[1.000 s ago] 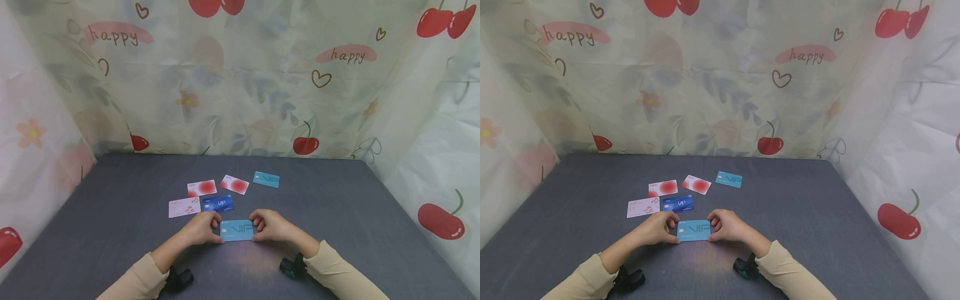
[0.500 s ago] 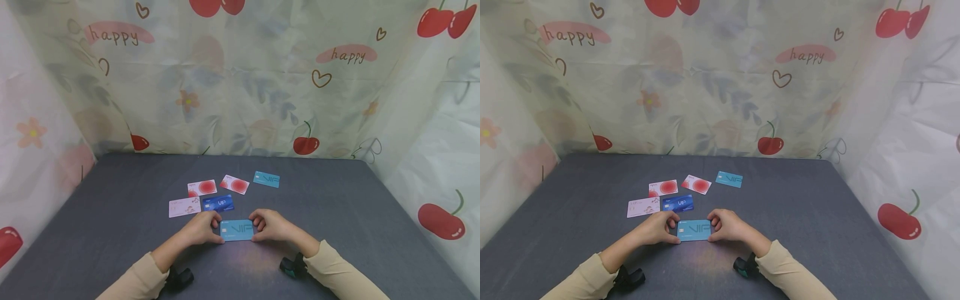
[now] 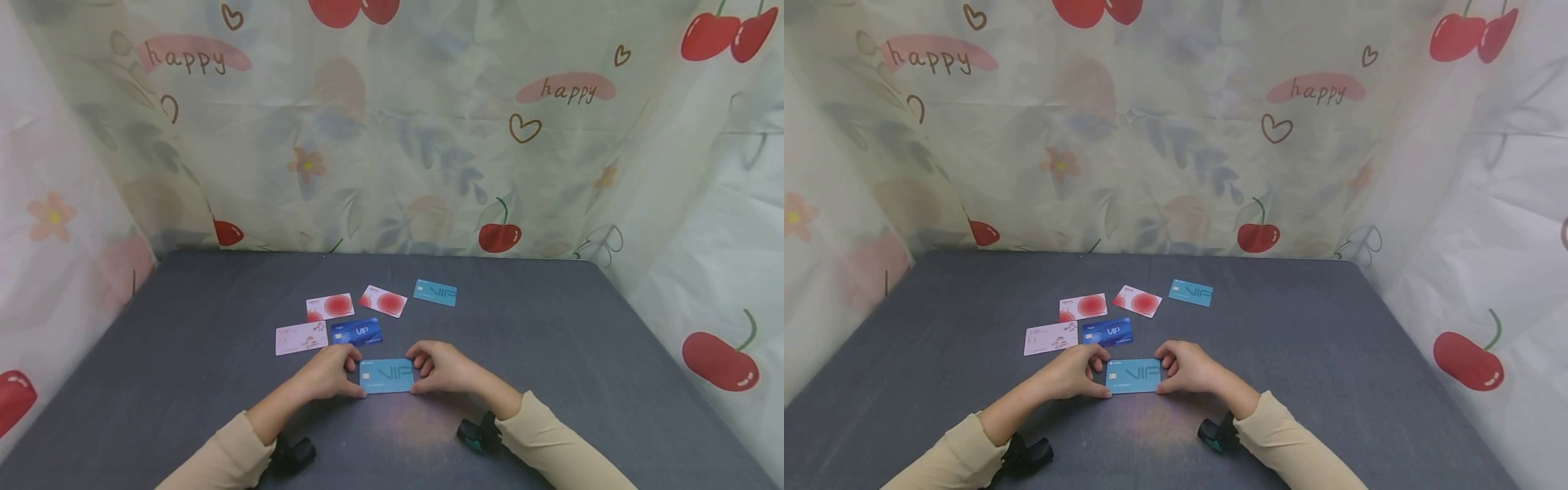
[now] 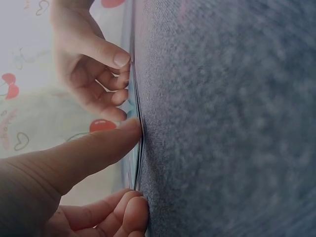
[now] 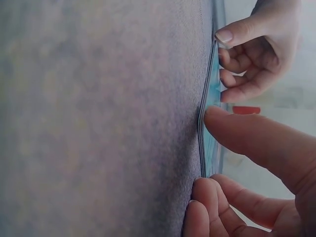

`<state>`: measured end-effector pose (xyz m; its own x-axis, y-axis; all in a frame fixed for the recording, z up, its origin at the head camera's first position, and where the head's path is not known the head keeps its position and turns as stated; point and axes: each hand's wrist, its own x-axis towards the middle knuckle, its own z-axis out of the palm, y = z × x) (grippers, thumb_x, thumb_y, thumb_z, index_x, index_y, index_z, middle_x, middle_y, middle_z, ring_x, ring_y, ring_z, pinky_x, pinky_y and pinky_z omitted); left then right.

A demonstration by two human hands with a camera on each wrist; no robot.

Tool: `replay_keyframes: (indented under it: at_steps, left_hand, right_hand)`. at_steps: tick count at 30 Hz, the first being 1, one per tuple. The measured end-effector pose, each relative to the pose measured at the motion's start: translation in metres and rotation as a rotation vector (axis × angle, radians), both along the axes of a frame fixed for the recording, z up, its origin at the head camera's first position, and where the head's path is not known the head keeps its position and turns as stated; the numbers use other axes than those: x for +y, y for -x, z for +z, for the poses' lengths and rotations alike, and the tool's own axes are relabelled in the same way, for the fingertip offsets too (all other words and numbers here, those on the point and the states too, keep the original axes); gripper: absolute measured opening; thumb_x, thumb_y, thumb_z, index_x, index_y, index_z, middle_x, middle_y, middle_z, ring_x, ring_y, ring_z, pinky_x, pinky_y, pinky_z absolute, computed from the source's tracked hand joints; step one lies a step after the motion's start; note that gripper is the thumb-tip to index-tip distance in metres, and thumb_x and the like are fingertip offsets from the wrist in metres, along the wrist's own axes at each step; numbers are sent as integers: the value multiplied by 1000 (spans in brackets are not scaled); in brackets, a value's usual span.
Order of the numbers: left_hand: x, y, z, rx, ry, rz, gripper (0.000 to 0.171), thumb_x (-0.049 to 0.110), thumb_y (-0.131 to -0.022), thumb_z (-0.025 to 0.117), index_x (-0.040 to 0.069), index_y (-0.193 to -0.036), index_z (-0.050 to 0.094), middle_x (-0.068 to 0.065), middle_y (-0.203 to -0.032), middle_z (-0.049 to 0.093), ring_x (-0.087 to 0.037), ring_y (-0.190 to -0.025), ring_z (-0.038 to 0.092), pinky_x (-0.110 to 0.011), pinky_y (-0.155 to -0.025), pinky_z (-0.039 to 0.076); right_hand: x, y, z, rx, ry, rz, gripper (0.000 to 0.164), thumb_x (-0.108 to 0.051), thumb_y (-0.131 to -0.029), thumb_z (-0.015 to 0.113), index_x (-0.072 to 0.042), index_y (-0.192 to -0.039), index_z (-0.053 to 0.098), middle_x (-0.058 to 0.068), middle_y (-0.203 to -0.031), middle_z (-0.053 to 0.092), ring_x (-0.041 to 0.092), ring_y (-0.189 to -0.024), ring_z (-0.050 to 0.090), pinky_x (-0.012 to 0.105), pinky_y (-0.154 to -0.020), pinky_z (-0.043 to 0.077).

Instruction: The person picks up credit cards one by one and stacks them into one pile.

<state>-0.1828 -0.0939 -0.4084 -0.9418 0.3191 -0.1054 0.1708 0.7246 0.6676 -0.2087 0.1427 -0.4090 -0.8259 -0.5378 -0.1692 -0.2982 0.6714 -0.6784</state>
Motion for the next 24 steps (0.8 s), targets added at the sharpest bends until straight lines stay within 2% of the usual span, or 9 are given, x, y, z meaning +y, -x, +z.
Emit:
replay_keyframes:
  at_steps: [10,17,24]
  left_hand:
    - [-2,2,3,1,-3,-13,50,19,-64,85,1,-105,62,-4,-84,56,-14,-75,49,-24,-66,41]
    - [-5,6,7,11,-20,-21,49,19,-64,84,0,-104,62,-6,-85,57,-14,-73,50,-24,-64,43]
    - [-6,12,14,9,-26,1,53,18,-66,84,-1,-109,61,-7,-90,60,-13,-71,52,-23,-65,46]
  right_hand:
    - [4,3,-1,19,14,9,45,-20,-75,77,-3,-112,59,3,-92,57,14,-80,53,20,-71,47]
    - [7,6,0,9,18,-8,43,-22,-76,76,-4,-112,59,5,-93,59,14,-79,54,21,-70,48]
    - [12,10,3,5,37,-49,40,-23,-78,75,-6,-111,60,5,-93,60,14,-79,55,23,-70,49]
